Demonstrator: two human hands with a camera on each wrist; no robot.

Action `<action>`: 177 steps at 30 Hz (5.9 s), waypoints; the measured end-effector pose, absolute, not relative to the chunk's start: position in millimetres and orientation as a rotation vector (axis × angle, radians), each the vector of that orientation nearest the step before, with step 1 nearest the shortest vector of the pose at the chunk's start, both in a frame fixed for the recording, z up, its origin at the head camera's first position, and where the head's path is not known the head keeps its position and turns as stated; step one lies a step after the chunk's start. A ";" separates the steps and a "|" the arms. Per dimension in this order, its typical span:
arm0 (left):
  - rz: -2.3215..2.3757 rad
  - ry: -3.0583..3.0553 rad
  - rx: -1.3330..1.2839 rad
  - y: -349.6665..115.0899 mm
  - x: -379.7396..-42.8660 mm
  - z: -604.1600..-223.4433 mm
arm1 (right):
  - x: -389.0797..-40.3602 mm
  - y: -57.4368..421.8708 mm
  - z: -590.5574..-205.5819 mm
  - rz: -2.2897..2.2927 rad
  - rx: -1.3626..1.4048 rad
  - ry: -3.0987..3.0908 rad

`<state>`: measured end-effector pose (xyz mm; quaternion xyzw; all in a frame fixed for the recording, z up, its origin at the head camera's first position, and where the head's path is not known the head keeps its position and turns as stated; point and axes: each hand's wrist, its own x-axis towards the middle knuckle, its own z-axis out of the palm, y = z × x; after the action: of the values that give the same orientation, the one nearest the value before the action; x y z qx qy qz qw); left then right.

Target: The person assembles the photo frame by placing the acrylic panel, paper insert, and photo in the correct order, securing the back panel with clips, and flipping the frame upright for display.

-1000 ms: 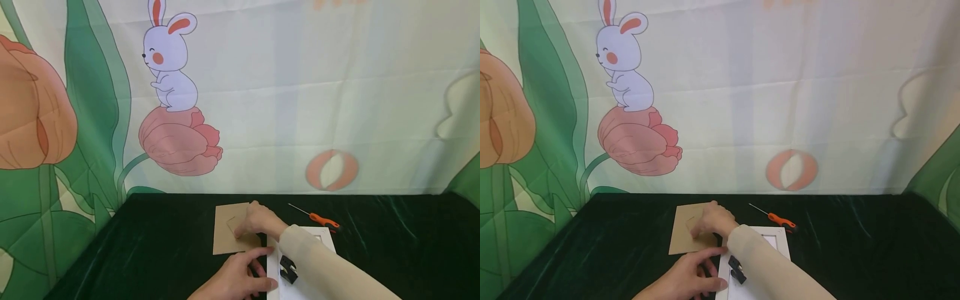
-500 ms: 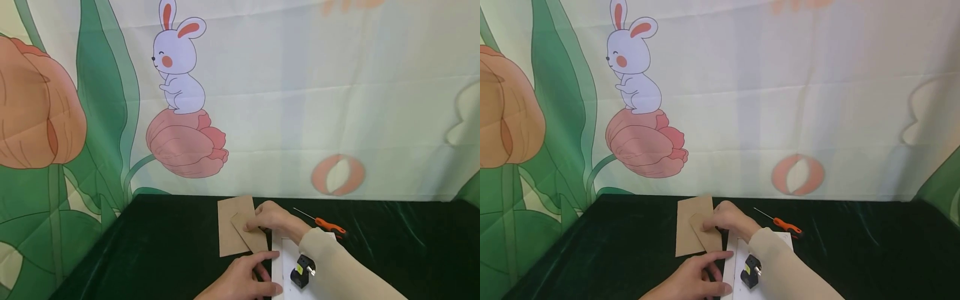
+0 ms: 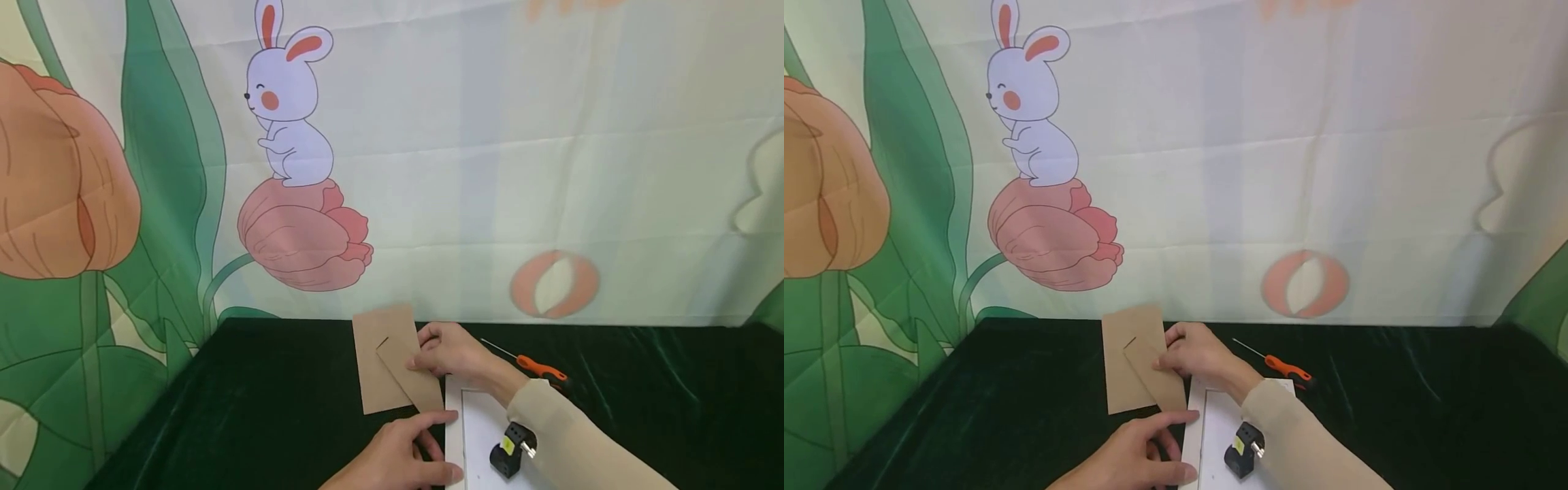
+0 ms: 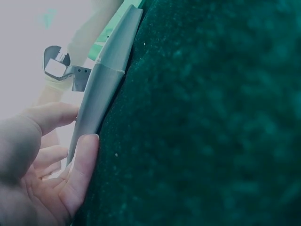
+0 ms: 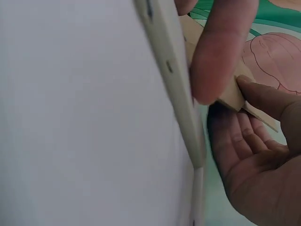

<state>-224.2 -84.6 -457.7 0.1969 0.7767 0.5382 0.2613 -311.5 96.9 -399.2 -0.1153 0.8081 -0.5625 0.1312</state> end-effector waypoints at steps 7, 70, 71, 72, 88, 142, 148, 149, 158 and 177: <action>1.410 2.148 0.539 -83.3 -210.1 -430.4 | -306.3 106.4 -383.6 -1.713 -0.354 2.333; 1.467 2.178 0.500 -80.8 -204.3 -429.9 | -208.5 248.8 -417.5 -1.812 -0.092 2.069; 1.468 2.177 0.503 -80.8 -204.3 -429.8 | -208.2 248.6 -418.0 -1.808 -0.086 2.073; 1.469 2.177 0.506 -80.8 -204.2 -429.7 | -207.8 248.9 -418.5 -1.803 -0.081 2.077; 1.461 2.174 0.525 -77.5 -204.8 -428.7 | -198.4 262.5 -423.8 -1.687 -0.072 2.107; 1.426 2.213 0.534 -76.0 -208.0 -428.6 | -194.7 260.8 -410.9 -1.445 -0.412 2.288; 1.421 2.211 0.525 -74.8 -208.1 -428.4 | -192.9 261.5 -410.0 -1.360 -0.432 2.404; 1.419 2.211 0.524 -74.6 -208.1 -428.4 | -192.2 261.1 -410.1 -1.352 -0.434 2.421; 1.419 2.203 0.517 -74.1 -208.0 -429.1 | -185.8 256.7 -404.8 -1.233 -0.352 2.504; 1.430 2.210 0.525 -75.3 -206.7 -429.6 | -183.8 248.4 -402.8 -1.168 -0.294 2.536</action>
<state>-206.7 -75.3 -429.6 0.1905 0.8020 0.5189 0.2265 -183.8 248.4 -402.8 -0.1032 0.8908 -0.4101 0.1661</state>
